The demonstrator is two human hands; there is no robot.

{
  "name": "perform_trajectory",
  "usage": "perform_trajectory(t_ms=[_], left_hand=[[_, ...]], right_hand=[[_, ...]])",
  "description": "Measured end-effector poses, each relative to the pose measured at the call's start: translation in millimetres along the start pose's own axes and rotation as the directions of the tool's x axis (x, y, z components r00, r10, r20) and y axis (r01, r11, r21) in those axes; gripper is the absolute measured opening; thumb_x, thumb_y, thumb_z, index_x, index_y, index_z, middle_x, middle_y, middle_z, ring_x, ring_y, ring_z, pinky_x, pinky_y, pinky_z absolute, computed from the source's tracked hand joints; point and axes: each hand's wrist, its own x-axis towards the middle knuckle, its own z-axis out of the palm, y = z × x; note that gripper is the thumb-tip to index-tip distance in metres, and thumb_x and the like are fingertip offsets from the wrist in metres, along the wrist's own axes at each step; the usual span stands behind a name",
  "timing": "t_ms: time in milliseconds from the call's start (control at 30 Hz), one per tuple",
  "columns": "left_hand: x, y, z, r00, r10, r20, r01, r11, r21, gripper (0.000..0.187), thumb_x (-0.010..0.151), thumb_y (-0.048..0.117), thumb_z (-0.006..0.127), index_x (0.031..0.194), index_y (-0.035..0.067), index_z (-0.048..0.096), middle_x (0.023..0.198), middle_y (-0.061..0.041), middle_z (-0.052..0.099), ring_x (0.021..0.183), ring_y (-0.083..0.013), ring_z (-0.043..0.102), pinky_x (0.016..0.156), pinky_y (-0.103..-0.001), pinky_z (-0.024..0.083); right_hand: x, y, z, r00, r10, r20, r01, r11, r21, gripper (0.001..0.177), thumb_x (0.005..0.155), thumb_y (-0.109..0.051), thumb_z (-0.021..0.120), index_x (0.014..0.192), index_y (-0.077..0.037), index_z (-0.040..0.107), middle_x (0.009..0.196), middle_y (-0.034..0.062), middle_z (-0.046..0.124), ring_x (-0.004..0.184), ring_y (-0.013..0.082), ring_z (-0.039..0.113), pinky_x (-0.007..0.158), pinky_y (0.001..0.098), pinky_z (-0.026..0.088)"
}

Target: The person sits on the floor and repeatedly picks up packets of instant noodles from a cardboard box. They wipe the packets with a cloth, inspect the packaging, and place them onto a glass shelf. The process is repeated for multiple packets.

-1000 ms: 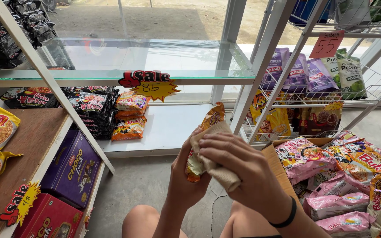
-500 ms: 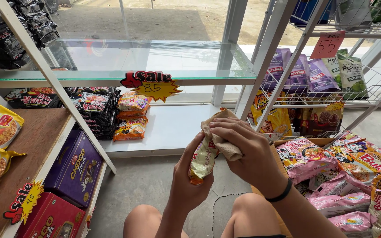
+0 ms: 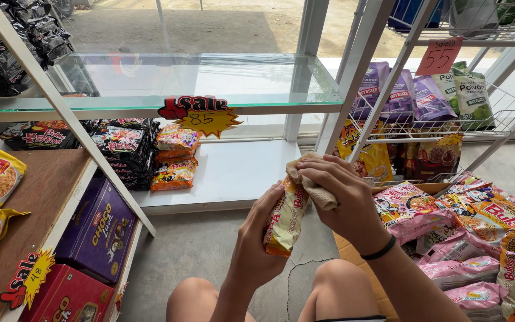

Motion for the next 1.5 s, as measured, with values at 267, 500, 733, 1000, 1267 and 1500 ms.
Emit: perform_trajectory(t_ms=[267,500,733,1000,1267,1500], left_hand=[[-11,-23,2,0.924,-0.38,-0.045,0.289,0.771,-0.568,0.083,0.083,-0.008,0.064,0.157,0.012,0.032,0.136,-0.019,0.061,0.124,-0.0244,0.063,0.103,-0.035,0.057],[-32,-66,2,0.763,-0.637,0.111,0.266,0.152,-0.952,0.055,0.089,0.01,0.065,0.139,-0.006,0.048,0.122,-0.024,0.066,0.105,-0.0299,0.07,0.082,-0.041,0.063],[-29,-78,18,0.588,-0.799,0.122,0.319,0.091,-0.943,0.053,0.085,0.012,0.063,0.133,-0.006,0.055,0.115,-0.023,0.068,0.101,-0.0297,0.072,0.081,-0.041,0.064],[-4,-63,112,0.6,-0.714,0.361,0.44,-0.083,-0.894,0.049,0.086,0.014,0.062,0.13,-0.007,0.057,0.114,-0.024,0.069,0.099,-0.0307,0.072,0.079,-0.042,0.063],[25,-41,214,0.616,-0.557,0.557,0.538,-0.218,-0.814,0.054,0.087,0.015,0.064,0.134,-0.009,0.053,0.116,-0.026,0.067,0.099,-0.0302,0.073,0.08,-0.04,0.065],[33,-32,253,0.592,-0.529,0.608,0.594,-0.224,-0.773,0.056,0.086,0.016,0.064,0.134,-0.009,0.05,0.115,-0.026,0.067,0.096,-0.0303,0.074,0.078,-0.04,0.066]], right_hand=[[-43,21,10,0.737,0.659,-0.153,-0.52,0.697,0.495,0.016,0.105,-0.008,0.063,0.117,-0.001,0.071,0.103,0.0069,0.073,0.081,0.0096,0.061,0.062,0.0216,0.052],[-78,63,-5,0.489,0.837,-0.244,-0.697,0.544,0.468,0.02,0.106,-0.014,0.064,0.112,0.003,0.074,0.088,0.0028,0.069,0.069,0.0044,0.059,0.055,0.0248,0.047],[-143,107,-52,0.599,0.691,-0.405,-0.733,0.677,0.072,0.025,0.109,-0.017,0.065,0.122,0.004,0.07,0.102,0.0067,0.074,0.088,0.0092,0.067,0.075,0.0259,0.053],[-197,128,-143,0.654,0.568,-0.5,-0.752,0.56,-0.347,0.029,0.111,-0.008,0.063,0.138,0.003,0.067,0.112,0.0197,0.072,0.102,0.0283,0.073,0.084,0.0381,0.057],[-251,154,-240,0.78,0.337,-0.527,-0.626,0.414,-0.661,0.045,0.104,0.007,0.056,0.148,-0.002,0.058,0.145,0.0182,0.062,0.137,0.037,0.058,0.117,0.044,0.047],[-308,202,-230,0.613,0.735,-0.291,-0.675,0.296,-0.676,0.084,0.085,-0.04,0.071,0.155,-0.007,0.04,0.163,0.0218,0.033,0.154,0.0435,0.022,0.123,0.0521,0.021]])
